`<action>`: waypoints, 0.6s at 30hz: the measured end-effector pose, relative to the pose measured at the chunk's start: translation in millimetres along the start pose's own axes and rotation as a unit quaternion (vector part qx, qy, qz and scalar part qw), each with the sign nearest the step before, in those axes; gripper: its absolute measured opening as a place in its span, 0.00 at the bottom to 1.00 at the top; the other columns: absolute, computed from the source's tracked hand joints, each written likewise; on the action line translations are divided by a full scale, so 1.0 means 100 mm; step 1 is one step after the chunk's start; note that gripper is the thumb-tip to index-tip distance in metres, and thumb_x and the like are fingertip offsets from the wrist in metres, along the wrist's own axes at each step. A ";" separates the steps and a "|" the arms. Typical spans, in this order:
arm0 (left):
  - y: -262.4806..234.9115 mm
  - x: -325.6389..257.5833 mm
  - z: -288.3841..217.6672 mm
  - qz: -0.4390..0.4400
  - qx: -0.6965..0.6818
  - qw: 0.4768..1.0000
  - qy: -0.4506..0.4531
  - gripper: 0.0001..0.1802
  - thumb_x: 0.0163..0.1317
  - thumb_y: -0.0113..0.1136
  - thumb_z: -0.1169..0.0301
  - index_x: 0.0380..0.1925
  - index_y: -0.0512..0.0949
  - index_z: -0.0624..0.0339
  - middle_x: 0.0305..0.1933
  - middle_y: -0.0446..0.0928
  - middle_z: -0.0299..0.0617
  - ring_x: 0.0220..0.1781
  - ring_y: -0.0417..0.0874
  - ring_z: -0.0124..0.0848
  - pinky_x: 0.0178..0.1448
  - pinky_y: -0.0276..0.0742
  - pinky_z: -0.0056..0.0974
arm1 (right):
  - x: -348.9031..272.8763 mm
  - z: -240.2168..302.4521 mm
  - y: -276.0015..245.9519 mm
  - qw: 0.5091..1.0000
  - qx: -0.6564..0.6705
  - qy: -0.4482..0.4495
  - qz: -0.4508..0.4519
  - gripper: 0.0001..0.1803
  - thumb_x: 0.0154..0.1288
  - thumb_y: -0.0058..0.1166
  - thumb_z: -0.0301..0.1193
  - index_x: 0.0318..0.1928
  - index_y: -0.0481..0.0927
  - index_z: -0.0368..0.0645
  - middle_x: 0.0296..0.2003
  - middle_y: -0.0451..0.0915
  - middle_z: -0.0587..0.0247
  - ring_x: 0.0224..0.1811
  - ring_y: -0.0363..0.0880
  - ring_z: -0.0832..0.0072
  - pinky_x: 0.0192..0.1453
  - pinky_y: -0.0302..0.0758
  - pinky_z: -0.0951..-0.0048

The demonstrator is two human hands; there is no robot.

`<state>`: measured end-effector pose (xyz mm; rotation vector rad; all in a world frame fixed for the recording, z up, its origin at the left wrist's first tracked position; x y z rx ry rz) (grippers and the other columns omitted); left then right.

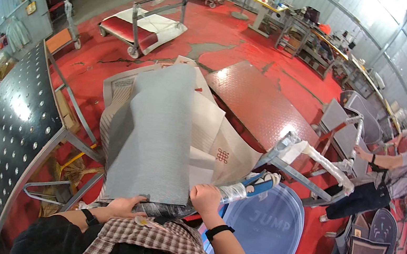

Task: The recorder gathers a roll of fabric, then prepares a spool of thread and a bobbin at a workstation.

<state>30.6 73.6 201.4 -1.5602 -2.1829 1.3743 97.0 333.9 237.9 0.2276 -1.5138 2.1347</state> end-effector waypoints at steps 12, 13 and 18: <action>-0.32 -0.52 0.05 -0.073 0.054 0.996 0.011 0.33 0.60 0.56 0.46 0.57 0.69 0.57 0.44 0.79 0.51 0.47 0.80 0.48 0.49 0.76 0.46 | 0.01 0.01 -0.02 0.999 0.012 -0.023 0.018 0.11 0.52 0.55 0.32 0.18 0.76 0.43 0.21 0.77 0.59 0.29 0.77 0.60 0.36 0.71 0.60; -0.23 -0.55 0.13 -0.050 0.064 0.996 -0.047 0.33 0.60 0.55 0.44 0.56 0.70 0.57 0.45 0.79 0.51 0.47 0.80 0.48 0.49 0.76 0.46 | 0.02 0.03 -0.04 0.999 0.002 -0.016 0.039 0.11 0.53 0.55 0.32 0.18 0.76 0.42 0.21 0.77 0.59 0.29 0.77 0.60 0.37 0.71 0.60; -0.18 -0.55 0.21 -0.040 0.080 0.992 -0.086 0.34 0.60 0.52 0.41 0.54 0.72 0.57 0.46 0.79 0.52 0.49 0.80 0.47 0.51 0.76 0.46 | 0.03 0.02 0.01 0.999 0.009 -0.011 0.053 0.11 0.54 0.55 0.33 0.19 0.76 0.42 0.22 0.78 0.59 0.30 0.78 0.59 0.39 0.71 0.59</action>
Point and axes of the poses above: each hand's wrist, its own x-axis towards the middle knuckle, its own y-axis out of the palm, z = x × y, the point moved 7 cm from there along x, towards the middle knuckle
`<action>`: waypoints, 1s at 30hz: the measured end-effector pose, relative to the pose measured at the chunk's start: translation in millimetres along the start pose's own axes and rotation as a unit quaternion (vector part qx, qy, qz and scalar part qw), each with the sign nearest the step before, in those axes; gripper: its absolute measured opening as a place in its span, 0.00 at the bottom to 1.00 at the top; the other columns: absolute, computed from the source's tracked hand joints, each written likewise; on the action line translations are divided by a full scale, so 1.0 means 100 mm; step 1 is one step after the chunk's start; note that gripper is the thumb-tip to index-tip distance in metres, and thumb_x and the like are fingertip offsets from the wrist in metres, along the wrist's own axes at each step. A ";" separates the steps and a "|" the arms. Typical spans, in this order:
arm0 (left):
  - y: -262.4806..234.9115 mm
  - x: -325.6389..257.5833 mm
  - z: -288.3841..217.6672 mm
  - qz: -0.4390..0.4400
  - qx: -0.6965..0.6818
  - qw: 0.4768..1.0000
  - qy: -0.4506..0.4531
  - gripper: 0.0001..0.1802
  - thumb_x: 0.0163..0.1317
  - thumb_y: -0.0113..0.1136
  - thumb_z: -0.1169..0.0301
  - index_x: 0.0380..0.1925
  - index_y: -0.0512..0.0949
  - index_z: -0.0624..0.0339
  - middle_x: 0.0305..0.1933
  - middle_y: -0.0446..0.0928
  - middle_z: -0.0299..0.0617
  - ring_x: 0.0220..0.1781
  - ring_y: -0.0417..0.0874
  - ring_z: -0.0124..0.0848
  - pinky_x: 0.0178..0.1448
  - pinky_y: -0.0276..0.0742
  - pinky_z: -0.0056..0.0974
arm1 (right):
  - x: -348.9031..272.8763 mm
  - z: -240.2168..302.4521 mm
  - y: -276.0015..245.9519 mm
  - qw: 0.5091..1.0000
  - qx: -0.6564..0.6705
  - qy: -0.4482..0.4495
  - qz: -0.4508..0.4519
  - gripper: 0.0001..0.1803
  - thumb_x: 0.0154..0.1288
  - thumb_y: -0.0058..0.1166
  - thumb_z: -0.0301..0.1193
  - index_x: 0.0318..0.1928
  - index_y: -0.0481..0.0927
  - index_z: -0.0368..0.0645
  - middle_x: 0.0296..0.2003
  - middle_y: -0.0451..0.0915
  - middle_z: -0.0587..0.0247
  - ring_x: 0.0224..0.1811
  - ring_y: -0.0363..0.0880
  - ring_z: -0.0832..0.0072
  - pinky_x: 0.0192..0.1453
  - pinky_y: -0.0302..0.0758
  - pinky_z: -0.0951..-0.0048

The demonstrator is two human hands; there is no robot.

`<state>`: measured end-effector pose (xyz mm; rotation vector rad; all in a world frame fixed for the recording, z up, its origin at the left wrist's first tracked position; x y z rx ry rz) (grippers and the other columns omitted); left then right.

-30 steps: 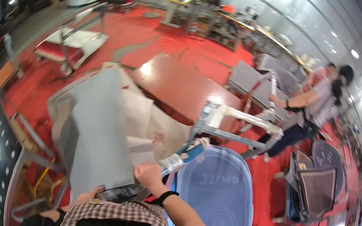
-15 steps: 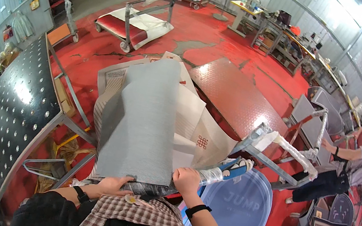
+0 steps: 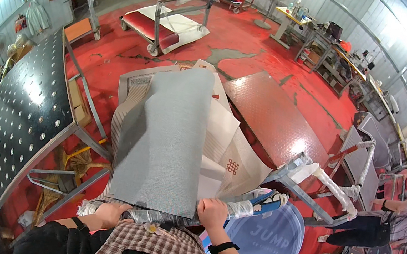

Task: The recorder gathers a roll of fabric, then prepares a spool of thread and a bobbin at a workstation.

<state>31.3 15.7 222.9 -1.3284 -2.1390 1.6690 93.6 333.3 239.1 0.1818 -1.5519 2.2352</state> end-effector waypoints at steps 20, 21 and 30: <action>-0.02 0.34 -0.15 -0.024 -0.032 0.999 0.024 0.34 0.62 0.46 0.39 0.53 0.72 0.56 0.45 0.79 0.52 0.47 0.80 0.48 0.50 0.76 0.47 | 0.27 -0.33 -0.02 0.999 -0.006 -0.019 -0.027 0.11 0.51 0.56 0.31 0.17 0.74 0.41 0.20 0.76 0.56 0.26 0.76 0.57 0.35 0.71 0.59; -0.02 0.37 -0.19 -0.025 -0.032 0.999 0.025 0.34 0.62 0.46 0.39 0.53 0.72 0.56 0.45 0.79 0.52 0.47 0.80 0.48 0.50 0.76 0.47 | 0.29 -0.37 -0.03 0.999 -0.007 -0.019 -0.028 0.11 0.51 0.56 0.31 0.17 0.74 0.41 0.20 0.76 0.56 0.26 0.76 0.57 0.35 0.71 0.59; 0.04 0.61 -0.44 0.025 -0.048 0.999 0.003 0.34 0.62 0.45 0.39 0.54 0.71 0.55 0.48 0.78 0.52 0.51 0.79 0.48 0.53 0.74 0.48 | 0.41 -0.71 -0.12 0.999 0.004 -0.021 -0.035 0.11 0.50 0.54 0.31 0.15 0.74 0.43 0.18 0.76 0.58 0.25 0.76 0.59 0.34 0.71 0.59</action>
Point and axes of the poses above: each hand's wrist, its own x-axis towards the middle knuckle, its own y-axis out of the palm, z = x × y, the point moved 7 cm from there along x, towards the middle knuckle
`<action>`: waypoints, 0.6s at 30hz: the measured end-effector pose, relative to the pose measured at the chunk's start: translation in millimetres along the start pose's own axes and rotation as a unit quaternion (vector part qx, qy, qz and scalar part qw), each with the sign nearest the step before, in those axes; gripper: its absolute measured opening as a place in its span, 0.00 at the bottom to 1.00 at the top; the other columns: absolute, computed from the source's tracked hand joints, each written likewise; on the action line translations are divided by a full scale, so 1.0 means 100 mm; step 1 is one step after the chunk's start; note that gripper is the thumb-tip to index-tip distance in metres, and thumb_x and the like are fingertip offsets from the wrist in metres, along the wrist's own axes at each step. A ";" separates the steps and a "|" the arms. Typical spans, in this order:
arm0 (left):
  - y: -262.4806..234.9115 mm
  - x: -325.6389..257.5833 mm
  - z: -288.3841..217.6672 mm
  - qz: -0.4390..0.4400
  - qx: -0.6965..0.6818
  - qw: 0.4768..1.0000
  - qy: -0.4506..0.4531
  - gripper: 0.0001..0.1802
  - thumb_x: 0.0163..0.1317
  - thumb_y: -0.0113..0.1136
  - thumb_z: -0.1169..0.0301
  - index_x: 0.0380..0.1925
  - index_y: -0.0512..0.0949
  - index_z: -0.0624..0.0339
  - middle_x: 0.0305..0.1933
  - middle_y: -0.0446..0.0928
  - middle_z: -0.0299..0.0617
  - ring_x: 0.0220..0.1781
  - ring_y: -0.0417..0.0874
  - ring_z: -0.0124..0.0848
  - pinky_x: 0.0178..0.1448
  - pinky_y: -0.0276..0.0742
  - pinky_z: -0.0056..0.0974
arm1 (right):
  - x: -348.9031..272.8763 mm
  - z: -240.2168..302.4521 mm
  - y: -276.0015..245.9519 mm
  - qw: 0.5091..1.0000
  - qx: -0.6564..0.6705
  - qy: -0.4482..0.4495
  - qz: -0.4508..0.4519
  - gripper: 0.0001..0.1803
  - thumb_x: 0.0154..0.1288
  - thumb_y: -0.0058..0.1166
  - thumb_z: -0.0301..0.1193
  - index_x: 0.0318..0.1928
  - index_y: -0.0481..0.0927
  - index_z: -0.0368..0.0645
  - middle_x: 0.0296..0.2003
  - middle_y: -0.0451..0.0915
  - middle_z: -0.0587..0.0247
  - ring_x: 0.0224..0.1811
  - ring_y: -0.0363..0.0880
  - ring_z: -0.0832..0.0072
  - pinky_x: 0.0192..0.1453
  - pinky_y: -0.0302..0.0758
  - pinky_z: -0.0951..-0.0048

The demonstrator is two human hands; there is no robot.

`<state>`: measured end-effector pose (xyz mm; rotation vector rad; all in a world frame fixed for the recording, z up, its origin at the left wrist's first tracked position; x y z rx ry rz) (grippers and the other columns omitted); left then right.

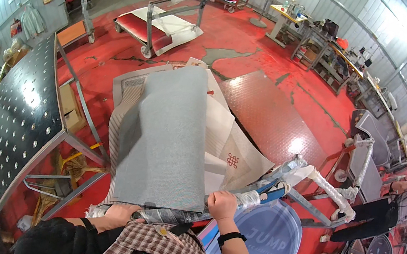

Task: The recorder gathers a roll of fabric, then prepares a spool of thread and a bobbin at a workstation.

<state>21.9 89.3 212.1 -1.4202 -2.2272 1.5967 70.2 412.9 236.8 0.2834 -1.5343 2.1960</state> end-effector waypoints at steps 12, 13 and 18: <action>-0.01 0.11 0.06 -0.005 0.012 1.000 0.011 0.30 0.64 0.47 0.42 0.54 0.72 0.53 0.47 0.79 0.50 0.50 0.80 0.48 0.51 0.75 0.46 | 0.09 -0.05 0.03 1.000 -0.006 0.001 0.004 0.10 0.50 0.56 0.32 0.16 0.75 0.44 0.18 0.75 0.60 0.25 0.75 0.60 0.35 0.70 0.60; -0.04 0.11 0.03 -0.006 0.007 1.000 0.013 0.30 0.64 0.47 0.42 0.54 0.72 0.53 0.47 0.79 0.50 0.50 0.79 0.48 0.51 0.75 0.46 | 0.11 -0.05 0.03 1.000 -0.002 0.005 0.011 0.11 0.51 0.55 0.32 0.16 0.74 0.43 0.19 0.76 0.59 0.26 0.75 0.59 0.35 0.70 0.59; -0.11 0.16 0.07 -0.002 -0.005 1.000 0.017 0.30 0.64 0.47 0.43 0.54 0.72 0.53 0.48 0.78 0.51 0.51 0.79 0.48 0.52 0.74 0.46 | 0.21 -0.04 0.05 1.000 0.010 0.004 0.028 0.12 0.52 0.55 0.32 0.17 0.74 0.42 0.20 0.76 0.57 0.27 0.75 0.58 0.36 0.70 0.59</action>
Point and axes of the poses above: each hand's wrist, its own x-axis towards the middle knuckle, its own y-axis out of the palm, z = x × y, the point moved 7 cm from there along x, towards the middle knuckle
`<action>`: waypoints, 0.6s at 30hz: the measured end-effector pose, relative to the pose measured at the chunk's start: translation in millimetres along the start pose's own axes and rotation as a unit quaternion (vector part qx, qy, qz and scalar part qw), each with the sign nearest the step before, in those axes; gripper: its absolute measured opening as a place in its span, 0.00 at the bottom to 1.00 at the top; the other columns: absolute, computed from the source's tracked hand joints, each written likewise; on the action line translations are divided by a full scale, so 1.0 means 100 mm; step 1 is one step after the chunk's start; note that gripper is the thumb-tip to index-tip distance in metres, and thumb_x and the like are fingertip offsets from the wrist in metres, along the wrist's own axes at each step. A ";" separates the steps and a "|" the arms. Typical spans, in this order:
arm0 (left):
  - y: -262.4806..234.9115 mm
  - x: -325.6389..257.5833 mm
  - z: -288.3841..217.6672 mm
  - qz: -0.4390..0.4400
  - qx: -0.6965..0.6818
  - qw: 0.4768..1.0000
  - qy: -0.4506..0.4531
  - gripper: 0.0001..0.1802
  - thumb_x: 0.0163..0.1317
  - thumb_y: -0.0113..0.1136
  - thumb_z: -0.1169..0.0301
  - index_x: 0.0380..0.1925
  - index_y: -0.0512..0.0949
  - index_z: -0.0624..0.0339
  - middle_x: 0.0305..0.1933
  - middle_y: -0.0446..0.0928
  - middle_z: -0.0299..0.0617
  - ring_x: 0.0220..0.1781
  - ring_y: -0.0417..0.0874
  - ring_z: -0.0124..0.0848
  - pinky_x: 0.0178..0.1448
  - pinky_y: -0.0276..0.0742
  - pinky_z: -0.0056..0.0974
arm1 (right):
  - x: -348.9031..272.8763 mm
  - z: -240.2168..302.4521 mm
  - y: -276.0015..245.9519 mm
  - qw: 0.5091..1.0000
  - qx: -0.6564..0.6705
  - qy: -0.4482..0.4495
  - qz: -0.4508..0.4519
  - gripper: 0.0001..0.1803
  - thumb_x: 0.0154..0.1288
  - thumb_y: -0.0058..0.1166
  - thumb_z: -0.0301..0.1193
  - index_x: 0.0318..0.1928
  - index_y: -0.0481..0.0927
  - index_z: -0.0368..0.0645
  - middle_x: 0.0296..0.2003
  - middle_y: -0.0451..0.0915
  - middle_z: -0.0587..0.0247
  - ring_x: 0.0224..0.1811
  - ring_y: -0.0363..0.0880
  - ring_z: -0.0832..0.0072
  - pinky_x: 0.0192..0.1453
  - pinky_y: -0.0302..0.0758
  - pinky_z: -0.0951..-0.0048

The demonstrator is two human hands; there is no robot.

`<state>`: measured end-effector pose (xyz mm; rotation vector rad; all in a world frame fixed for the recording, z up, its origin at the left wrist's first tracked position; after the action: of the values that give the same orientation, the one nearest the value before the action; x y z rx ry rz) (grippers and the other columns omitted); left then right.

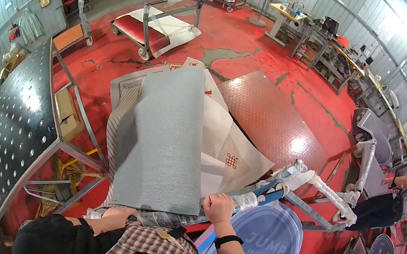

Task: The recorder gathers a roll of fabric, then prepares a spool of thread and a bobbin at a workstation.

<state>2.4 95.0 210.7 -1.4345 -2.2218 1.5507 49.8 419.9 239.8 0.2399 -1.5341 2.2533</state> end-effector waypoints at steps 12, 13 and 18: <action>-0.14 0.19 -0.04 0.026 -0.011 0.999 -0.017 0.31 0.64 0.47 0.43 0.54 0.72 0.56 0.48 0.78 0.52 0.51 0.78 0.49 0.52 0.74 0.47 | 0.23 -0.12 0.03 1.000 0.011 -0.012 0.013 0.10 0.53 0.55 0.32 0.18 0.75 0.42 0.21 0.77 0.57 0.28 0.76 0.58 0.37 0.71 0.60; -0.13 0.22 -0.05 0.023 -0.014 1.000 -0.012 0.31 0.64 0.47 0.43 0.54 0.72 0.56 0.48 0.78 0.52 0.51 0.78 0.49 0.53 0.73 0.47 | 0.26 -0.14 0.01 1.000 0.009 -0.011 0.014 0.10 0.53 0.55 0.32 0.18 0.75 0.42 0.22 0.77 0.57 0.29 0.76 0.58 0.37 0.71 0.60; -0.06 0.40 -0.05 0.009 -0.027 1.000 0.002 0.31 0.64 0.46 0.43 0.54 0.71 0.56 0.49 0.77 0.52 0.52 0.78 0.49 0.54 0.73 0.48 | 0.41 -0.28 -0.02 1.000 0.014 -0.018 0.013 0.11 0.53 0.55 0.33 0.18 0.75 0.42 0.21 0.76 0.57 0.28 0.75 0.57 0.37 0.71 0.60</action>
<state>-21.2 126.7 200.4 -1.4728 -2.2719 1.5033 16.0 456.0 244.9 0.2717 -1.5335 2.3049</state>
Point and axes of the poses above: each hand's wrist, its own x-axis towards the middle knuckle, its own y-axis out of the palm, z = x × y, the point moved 7 cm from there along x, towards the middle knuckle
